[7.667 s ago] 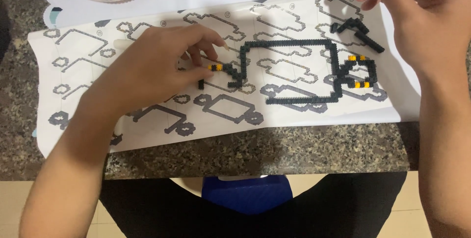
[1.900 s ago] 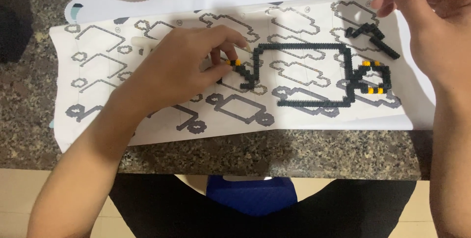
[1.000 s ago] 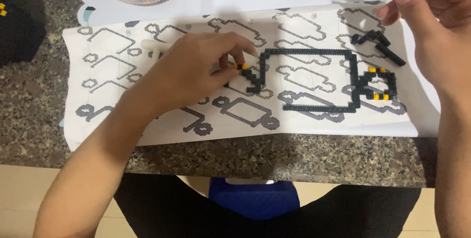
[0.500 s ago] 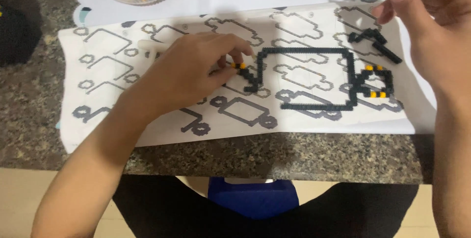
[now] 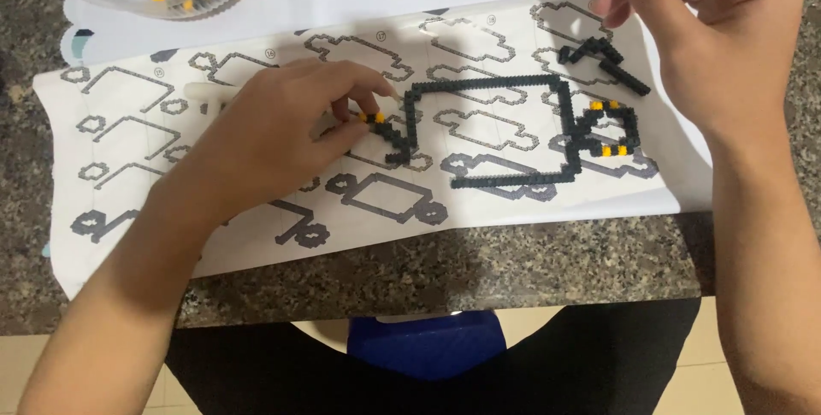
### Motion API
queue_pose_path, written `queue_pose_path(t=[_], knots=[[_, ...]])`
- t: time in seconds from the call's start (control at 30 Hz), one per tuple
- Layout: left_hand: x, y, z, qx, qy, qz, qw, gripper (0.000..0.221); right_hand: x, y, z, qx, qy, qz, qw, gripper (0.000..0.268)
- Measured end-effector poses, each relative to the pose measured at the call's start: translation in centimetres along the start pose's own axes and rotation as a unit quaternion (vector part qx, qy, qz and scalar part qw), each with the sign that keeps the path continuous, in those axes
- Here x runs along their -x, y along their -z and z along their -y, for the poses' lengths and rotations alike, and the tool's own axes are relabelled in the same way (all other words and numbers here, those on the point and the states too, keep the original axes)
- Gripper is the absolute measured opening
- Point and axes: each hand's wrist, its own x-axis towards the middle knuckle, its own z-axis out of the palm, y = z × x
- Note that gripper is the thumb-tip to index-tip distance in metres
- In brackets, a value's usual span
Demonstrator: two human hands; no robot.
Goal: Assembling a rectangular frame using small black and yellow interlocking plastic building blocks on a table.
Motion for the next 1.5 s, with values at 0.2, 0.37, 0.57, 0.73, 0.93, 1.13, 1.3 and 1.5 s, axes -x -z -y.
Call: queue_pose_path(t=[0.2,0.37,0.57,0.73,0.93,1.13,1.3,1.5], knots=[[0.1,-0.1,0.1,0.003,-0.031,-0.01,0.999,0.03,0.0,0.2,-0.2,0.02,0.012,0.015,1.0,0.015],[0.0,-0.3,0.3,-0.003,-0.031,-0.005,0.999,0.03,-1.4,-0.4,3.5,0.101,-0.024,0.142,0.984,0.038],[0.1,-0.3,0.3,0.003,-0.034,-0.011,0.999,0.03,-1.3,-2.4,3.9,0.177,-0.001,0.275,0.945,0.065],[-0.1,-0.2,-0.1,0.032,-0.029,-0.002,0.999,0.03,-1.1,-2.8,3.6,0.184,0.001,0.216,0.959,0.046],[-0.3,-0.1,-0.7,0.03,-0.047,-0.035,0.998,0.032,-1.3,-2.0,3.3,0.15,-0.004,0.208,0.966,0.045],[0.2,0.7,-1.8,0.031,-0.095,-0.093,0.991,0.033,-1.4,-2.7,4.0,0.03,-0.063,0.177,0.982,0.035],[0.0,1.0,-4.8,0.196,-0.075,-0.123,0.97,0.025,-1.4,-2.6,4.1,-0.173,-0.133,0.111,0.97,0.037],[-1.8,-2.8,-9.8,0.264,-0.068,-0.157,0.949,0.02,-1.5,-1.8,4.1,-0.245,-0.225,0.088,0.939,0.038]])
